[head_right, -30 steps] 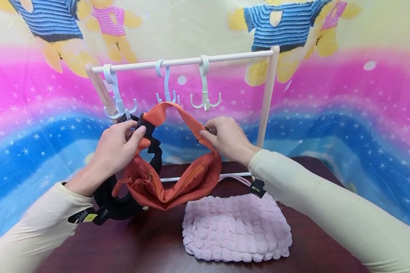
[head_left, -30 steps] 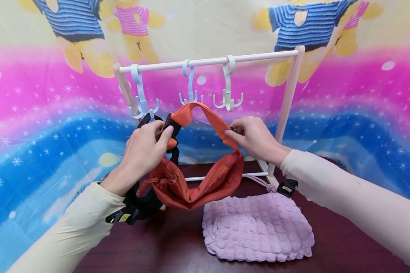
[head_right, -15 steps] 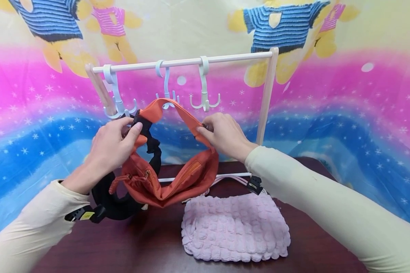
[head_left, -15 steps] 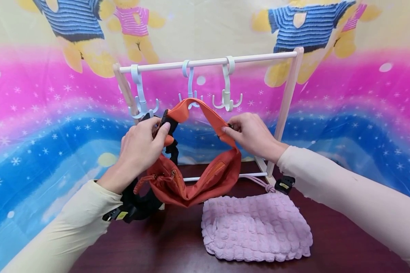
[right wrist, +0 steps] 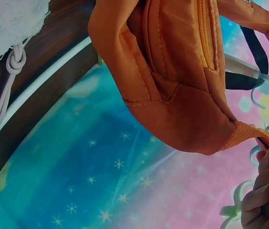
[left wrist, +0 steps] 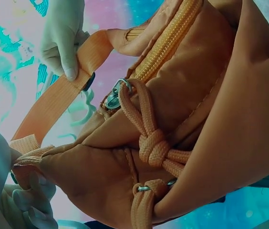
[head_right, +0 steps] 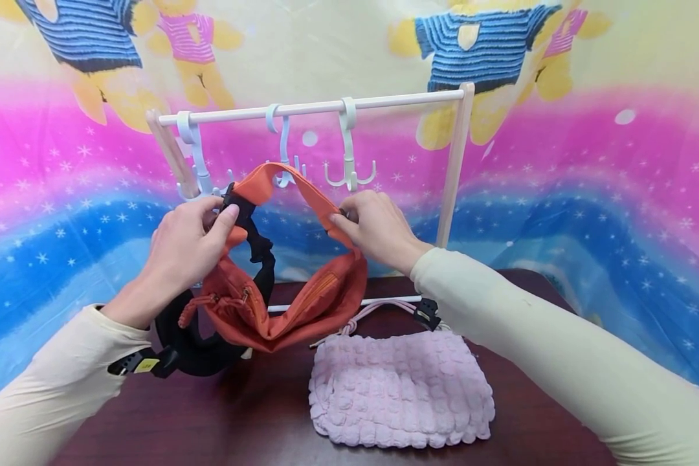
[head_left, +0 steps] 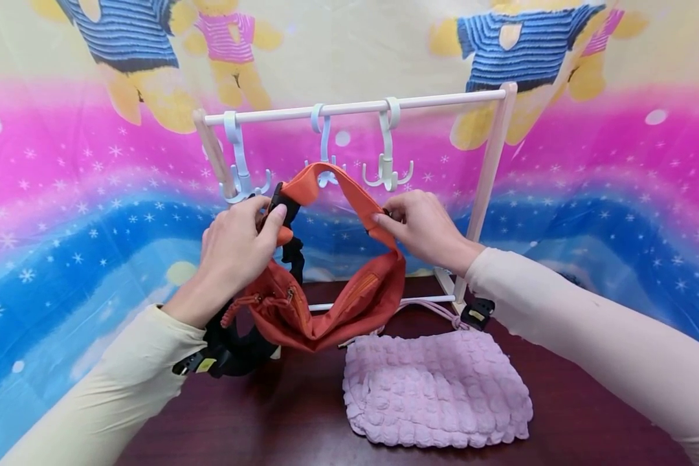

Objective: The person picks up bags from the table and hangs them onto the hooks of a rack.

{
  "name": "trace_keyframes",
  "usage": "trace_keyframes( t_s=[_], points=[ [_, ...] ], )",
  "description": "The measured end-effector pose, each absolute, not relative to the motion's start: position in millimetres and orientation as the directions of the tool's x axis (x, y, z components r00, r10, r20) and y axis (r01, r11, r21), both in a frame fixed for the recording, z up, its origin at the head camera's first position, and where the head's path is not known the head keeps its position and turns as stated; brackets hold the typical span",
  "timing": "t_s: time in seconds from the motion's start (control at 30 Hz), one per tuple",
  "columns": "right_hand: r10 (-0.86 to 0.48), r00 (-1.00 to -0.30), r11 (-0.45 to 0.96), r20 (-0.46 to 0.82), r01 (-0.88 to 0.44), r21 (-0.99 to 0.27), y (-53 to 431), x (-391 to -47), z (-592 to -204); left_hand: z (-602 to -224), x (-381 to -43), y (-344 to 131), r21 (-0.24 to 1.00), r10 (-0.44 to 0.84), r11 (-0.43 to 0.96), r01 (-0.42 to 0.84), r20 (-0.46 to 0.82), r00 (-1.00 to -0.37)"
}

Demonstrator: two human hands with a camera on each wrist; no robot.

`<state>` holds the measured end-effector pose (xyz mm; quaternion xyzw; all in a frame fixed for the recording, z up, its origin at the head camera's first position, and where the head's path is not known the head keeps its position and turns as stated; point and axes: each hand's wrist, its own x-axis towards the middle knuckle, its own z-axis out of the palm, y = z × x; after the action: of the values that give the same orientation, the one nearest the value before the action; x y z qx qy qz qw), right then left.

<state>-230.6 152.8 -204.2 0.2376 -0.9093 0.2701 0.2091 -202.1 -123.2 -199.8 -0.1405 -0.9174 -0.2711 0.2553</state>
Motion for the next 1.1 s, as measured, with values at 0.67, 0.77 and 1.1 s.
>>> trace_keyframes(
  t_s=[0.67,0.77,1.1],
  points=[
    [-0.317,-0.801,0.729,0.508,-0.548,-0.410,145,-234,-204,-195,-208,-128,0.433,0.079,0.826,0.362,0.547,-0.834],
    [-0.314,-0.802,0.726,0.509,-0.548,-0.415,144,-235,-203,-194,-209,-128,0.431,0.077,0.828,0.359,0.546,-0.834],
    [-0.305,-0.825,0.731,0.477,-0.523,-0.438,140,-237,-201,-193,-212,-130,0.434,0.069,0.835,0.339,0.529,-0.846]
  ],
)
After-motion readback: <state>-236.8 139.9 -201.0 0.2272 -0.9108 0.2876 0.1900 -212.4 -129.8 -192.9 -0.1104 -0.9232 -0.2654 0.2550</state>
